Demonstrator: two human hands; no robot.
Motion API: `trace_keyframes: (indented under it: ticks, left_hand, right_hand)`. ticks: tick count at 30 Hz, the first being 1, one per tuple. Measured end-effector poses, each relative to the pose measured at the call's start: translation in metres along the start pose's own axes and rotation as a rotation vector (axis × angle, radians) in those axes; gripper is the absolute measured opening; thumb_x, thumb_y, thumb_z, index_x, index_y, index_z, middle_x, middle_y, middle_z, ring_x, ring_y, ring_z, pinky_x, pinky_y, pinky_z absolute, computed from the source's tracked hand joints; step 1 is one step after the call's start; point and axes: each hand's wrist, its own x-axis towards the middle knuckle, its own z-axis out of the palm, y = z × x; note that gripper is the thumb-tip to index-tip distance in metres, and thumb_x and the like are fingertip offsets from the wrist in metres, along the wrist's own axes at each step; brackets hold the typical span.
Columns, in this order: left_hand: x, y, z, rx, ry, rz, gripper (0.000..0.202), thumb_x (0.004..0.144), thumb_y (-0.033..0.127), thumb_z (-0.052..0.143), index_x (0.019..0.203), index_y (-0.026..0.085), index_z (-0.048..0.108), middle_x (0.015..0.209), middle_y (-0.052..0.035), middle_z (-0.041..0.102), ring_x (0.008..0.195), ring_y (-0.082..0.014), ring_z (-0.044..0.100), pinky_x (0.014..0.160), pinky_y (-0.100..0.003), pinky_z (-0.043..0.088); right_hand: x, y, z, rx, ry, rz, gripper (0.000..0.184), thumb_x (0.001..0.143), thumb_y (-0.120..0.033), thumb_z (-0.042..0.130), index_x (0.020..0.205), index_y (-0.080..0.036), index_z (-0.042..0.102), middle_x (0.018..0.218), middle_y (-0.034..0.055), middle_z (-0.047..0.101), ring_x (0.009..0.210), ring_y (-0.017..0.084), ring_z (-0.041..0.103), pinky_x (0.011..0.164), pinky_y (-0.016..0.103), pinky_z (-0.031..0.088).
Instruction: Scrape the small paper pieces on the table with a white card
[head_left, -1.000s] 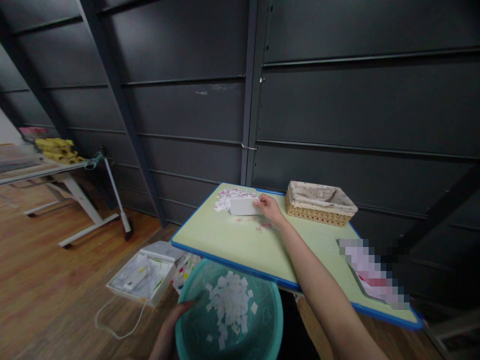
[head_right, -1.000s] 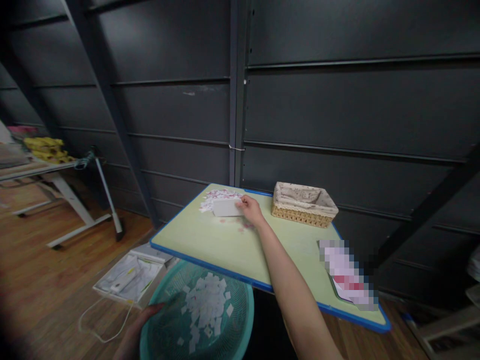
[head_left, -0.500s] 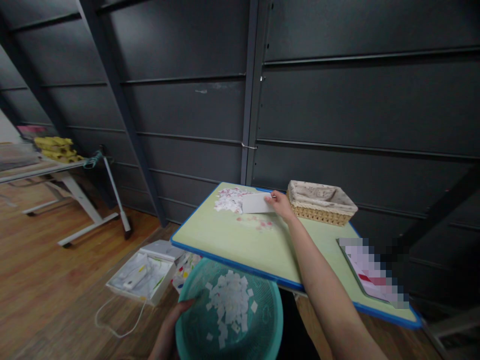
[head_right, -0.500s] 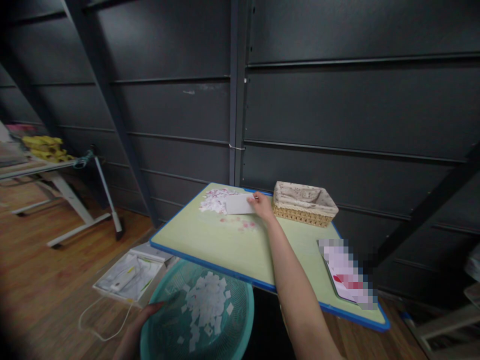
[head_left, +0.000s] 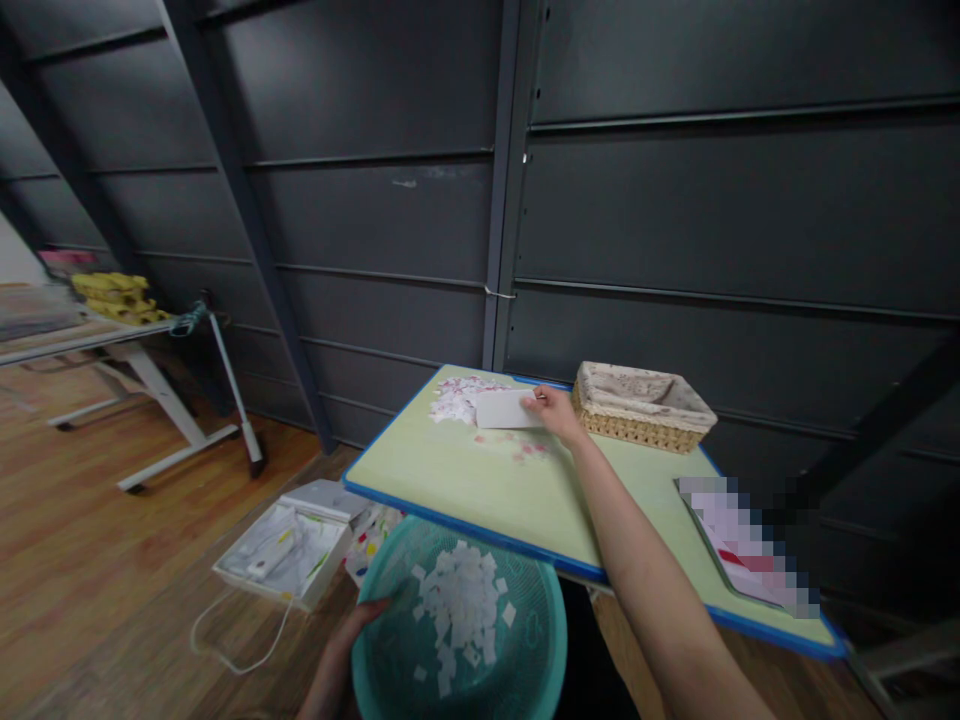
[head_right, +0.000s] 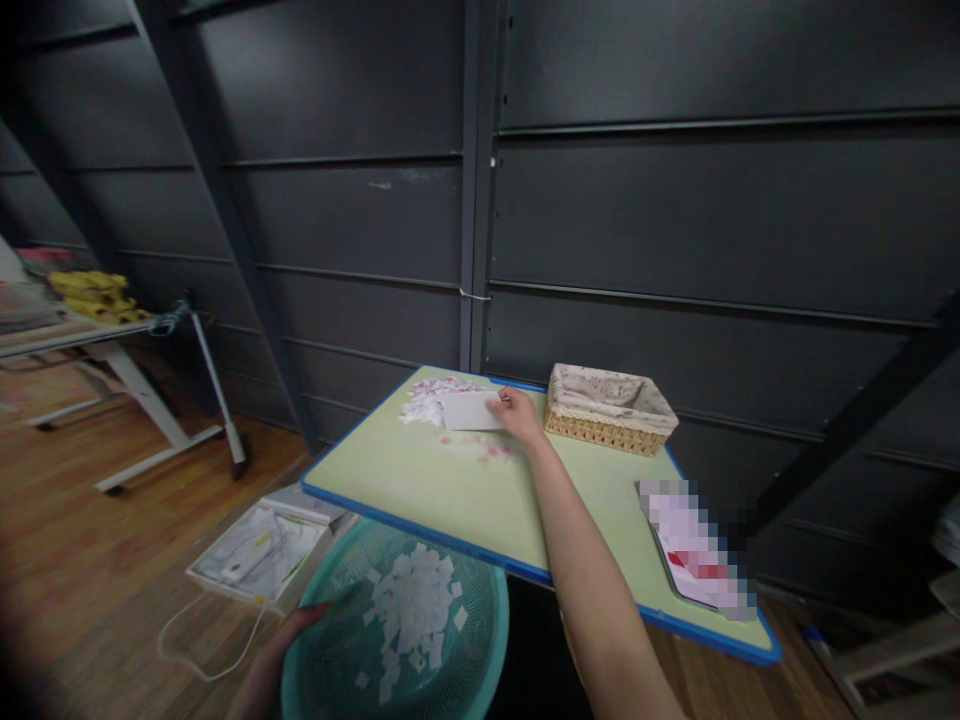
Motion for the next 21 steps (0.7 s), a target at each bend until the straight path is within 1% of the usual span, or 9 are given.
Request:
trace_keyframes:
  ticks: [5,8,11,15,19,21]
  left_hand:
    - [-0.001,0.000,0.003,-0.009,0.021,-0.008,0.014,0.069,0.024,0.070,0.075,0.012,0.069,0.062,-0.0073,0.077,0.058,-0.0259,0.071,0.062,-0.038,0.057]
    - [0.001,-0.001,0.001,0.007,0.024,-0.018,0.016,0.071,0.025,0.069,0.078,0.011,0.069,0.064,-0.0085,0.077,0.058,-0.0261,0.071,0.061,-0.038,0.057]
    - [0.003,-0.003,-0.004,0.010,0.025,0.007,0.017,0.071,0.024,0.069,0.082,0.011,0.069,0.066,-0.0085,0.078,0.061,-0.0262,0.072,0.063,-0.037,0.056]
    - [0.004,-0.004,-0.004,-0.003,0.015,0.008,0.019,0.072,0.023,0.069,0.087,0.011,0.069,0.067,-0.0076,0.078,0.062,-0.0257,0.072,0.067,-0.038,0.057]
    - [0.002,-0.003,-0.002,0.000,0.025,-0.006,0.015,0.072,0.024,0.069,0.079,0.011,0.069,0.065,-0.0083,0.077,0.061,-0.0268,0.072,0.069,-0.040,0.057]
    - [0.001,-0.004,-0.001,0.003,0.018,-0.006,0.016,0.072,0.025,0.069,0.081,0.011,0.069,0.067,-0.0087,0.078,0.063,-0.0271,0.073,0.070,-0.041,0.057]
  right_hand:
    - [0.000,0.001,0.001,0.033,-0.071,0.022,0.035,0.059,-0.050,0.063,0.059,-0.020,0.044,0.055,-0.0053,0.040,0.055,0.010,0.033,0.052,0.024,0.024]
    - [0.000,0.001,-0.001,0.063,-0.108,0.046,0.035,0.057,-0.048,0.065,0.059,-0.020,0.045,0.055,-0.0056,0.039,0.053,0.009,0.033,0.051,0.023,0.023]
    - [-0.001,-0.001,0.000,0.104,-0.108,0.054,0.035,0.056,-0.048,0.066,0.059,-0.019,0.047,0.056,-0.0051,0.040,0.054,0.009,0.033,0.051,0.023,0.024]
    - [-0.004,-0.003,0.009,0.144,-0.081,0.032,0.036,0.058,-0.051,0.065,0.060,-0.019,0.047,0.057,-0.0047,0.040,0.055,0.010,0.032,0.051,0.023,0.024]
    - [-0.007,-0.004,0.023,0.185,-0.105,-0.004,0.040,0.059,-0.055,0.065,0.060,-0.020,0.045,0.057,-0.0049,0.037,0.054,0.010,0.031,0.051,0.023,0.022]
    - [-0.007,-0.004,0.030,0.201,-0.118,-0.023,0.041,0.060,-0.056,0.065,0.061,-0.020,0.045,0.058,-0.0047,0.037,0.054,0.010,0.031,0.051,0.023,0.023]
